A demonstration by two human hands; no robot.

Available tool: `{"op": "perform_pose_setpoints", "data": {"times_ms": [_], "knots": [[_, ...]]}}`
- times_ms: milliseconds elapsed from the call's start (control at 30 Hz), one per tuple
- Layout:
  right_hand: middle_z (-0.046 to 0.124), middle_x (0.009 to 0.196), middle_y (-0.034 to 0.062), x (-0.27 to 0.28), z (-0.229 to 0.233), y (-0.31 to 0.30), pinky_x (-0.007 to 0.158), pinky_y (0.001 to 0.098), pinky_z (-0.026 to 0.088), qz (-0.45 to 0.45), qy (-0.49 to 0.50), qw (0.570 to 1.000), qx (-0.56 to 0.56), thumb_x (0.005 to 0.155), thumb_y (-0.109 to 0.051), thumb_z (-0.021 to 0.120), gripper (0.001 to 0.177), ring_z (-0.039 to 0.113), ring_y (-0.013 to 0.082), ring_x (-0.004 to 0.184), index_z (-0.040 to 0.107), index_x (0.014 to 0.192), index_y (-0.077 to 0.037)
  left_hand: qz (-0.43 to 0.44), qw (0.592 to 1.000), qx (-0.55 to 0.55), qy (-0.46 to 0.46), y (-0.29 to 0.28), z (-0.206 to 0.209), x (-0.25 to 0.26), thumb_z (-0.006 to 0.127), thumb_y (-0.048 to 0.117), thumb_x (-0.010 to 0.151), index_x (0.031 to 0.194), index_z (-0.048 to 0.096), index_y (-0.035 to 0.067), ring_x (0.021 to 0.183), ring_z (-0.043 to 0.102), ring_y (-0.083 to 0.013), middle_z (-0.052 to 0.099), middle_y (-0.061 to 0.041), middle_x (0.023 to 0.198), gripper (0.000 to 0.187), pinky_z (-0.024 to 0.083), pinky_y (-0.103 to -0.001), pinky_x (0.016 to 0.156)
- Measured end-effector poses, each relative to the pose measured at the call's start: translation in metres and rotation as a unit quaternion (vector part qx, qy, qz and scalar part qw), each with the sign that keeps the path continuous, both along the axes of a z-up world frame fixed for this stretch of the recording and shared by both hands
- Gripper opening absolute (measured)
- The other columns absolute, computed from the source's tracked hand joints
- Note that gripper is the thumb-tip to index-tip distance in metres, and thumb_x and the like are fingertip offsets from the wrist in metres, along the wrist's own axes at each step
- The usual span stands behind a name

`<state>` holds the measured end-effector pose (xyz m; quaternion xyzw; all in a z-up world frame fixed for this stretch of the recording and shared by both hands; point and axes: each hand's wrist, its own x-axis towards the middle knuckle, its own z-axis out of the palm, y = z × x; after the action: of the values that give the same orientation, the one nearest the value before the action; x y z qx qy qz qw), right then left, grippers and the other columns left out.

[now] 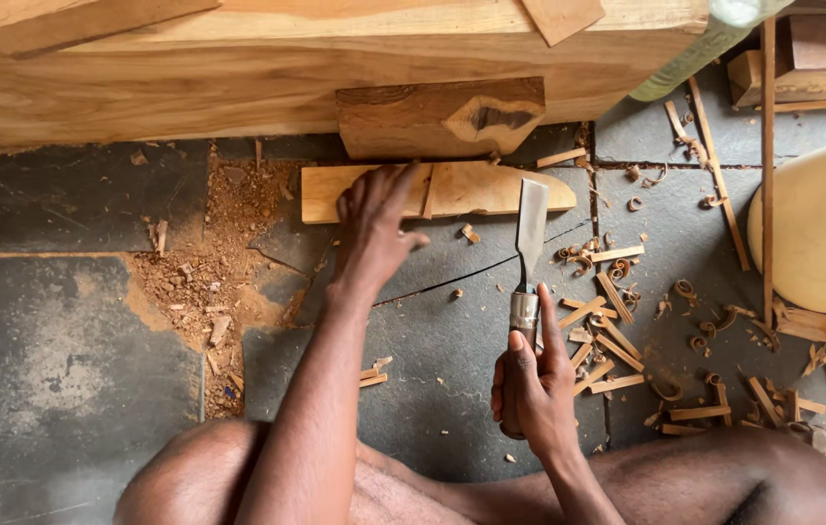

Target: The person sits on the floor and uses a chisel to carve a small piece of wood held against a larger wooden block. They repeatedly strike the chisel to remove wood shavings, occasionally pausing to clear debris from the work area.

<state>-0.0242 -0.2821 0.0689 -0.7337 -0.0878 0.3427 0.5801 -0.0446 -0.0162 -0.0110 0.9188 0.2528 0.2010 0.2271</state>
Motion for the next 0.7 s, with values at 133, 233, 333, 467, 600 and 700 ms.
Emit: {"op": "perform_pose_setpoints", "data": {"times_ms": [133,233,333,467,600,700], "knots": [[0.053,0.053,0.0034,0.0,0.001,0.0,0.035,0.0285,0.045,0.013,-0.031,0.999,-0.022,0.101,-0.018,0.052,0.074,0.051,0.0112,0.038,0.017,0.165,-0.025,0.047,0.993,-0.063,-0.092,0.013,-0.028,0.001,0.097,0.026,0.065,0.141,0.057,0.014,0.133,0.053,-0.0263,0.062,-0.01,0.141,0.087,0.038,-0.049,0.115],[0.053,0.054,0.003,0.002,0.007,0.004,0.036,0.0294,0.045,0.029,-0.052,0.992,-0.113,0.099,-0.019,0.056,0.073,0.051,0.0108,0.04,0.024,0.164,-0.03,0.035,0.994,-0.047,-0.096,0.013,-0.039,-0.004,0.095,0.024,0.07,0.138,0.063,0.012,0.133,0.055,-0.0263,0.065,-0.008,0.138,0.076,0.037,-0.048,0.116],[0.055,0.056,0.0024,0.0,0.013,0.013,0.036,0.0305,0.046,0.052,-0.06,0.982,-0.172,0.098,-0.021,0.059,0.072,0.052,0.0107,0.042,0.029,0.161,-0.035,0.033,0.994,0.004,-0.107,0.01,-0.042,-0.002,0.096,0.027,0.069,0.126,0.069,0.012,0.131,0.056,-0.0273,0.066,-0.008,0.136,0.065,0.034,-0.049,0.114],[0.059,0.057,0.003,0.0,0.013,0.017,0.037,0.0313,0.049,0.073,-0.077,0.974,-0.201,0.097,-0.024,0.06,0.071,0.055,0.0109,0.042,0.029,0.16,-0.037,-0.022,0.992,-0.011,-0.126,-0.001,-0.043,0.006,0.096,0.034,0.07,0.121,0.074,0.014,0.123,0.058,-0.024,0.069,-0.005,0.126,0.059,0.034,-0.049,0.114],[0.061,0.057,0.003,0.0,0.01,0.016,0.038,0.0321,0.05,0.07,-0.081,0.97,-0.217,0.097,-0.025,0.059,0.071,0.056,0.0112,0.042,0.028,0.16,-0.038,-0.043,0.988,0.022,-0.145,-0.01,-0.037,0.009,0.093,0.036,0.067,0.118,0.074,0.01,0.119,0.057,-0.028,0.068,-0.01,0.121,0.06,0.029,-0.056,0.113],[0.06,0.057,0.0036,0.001,0.007,0.014,0.038,0.0326,0.05,0.078,-0.091,0.969,-0.216,0.098,-0.025,0.059,0.071,0.057,0.0107,0.043,0.029,0.16,-0.037,-0.021,0.989,0.016,-0.144,-0.016,-0.039,0.014,0.092,0.032,0.075,0.118,0.073,0.012,0.121,0.058,-0.0257,0.068,-0.008,0.123,0.05,0.029,-0.056,0.117]]}}
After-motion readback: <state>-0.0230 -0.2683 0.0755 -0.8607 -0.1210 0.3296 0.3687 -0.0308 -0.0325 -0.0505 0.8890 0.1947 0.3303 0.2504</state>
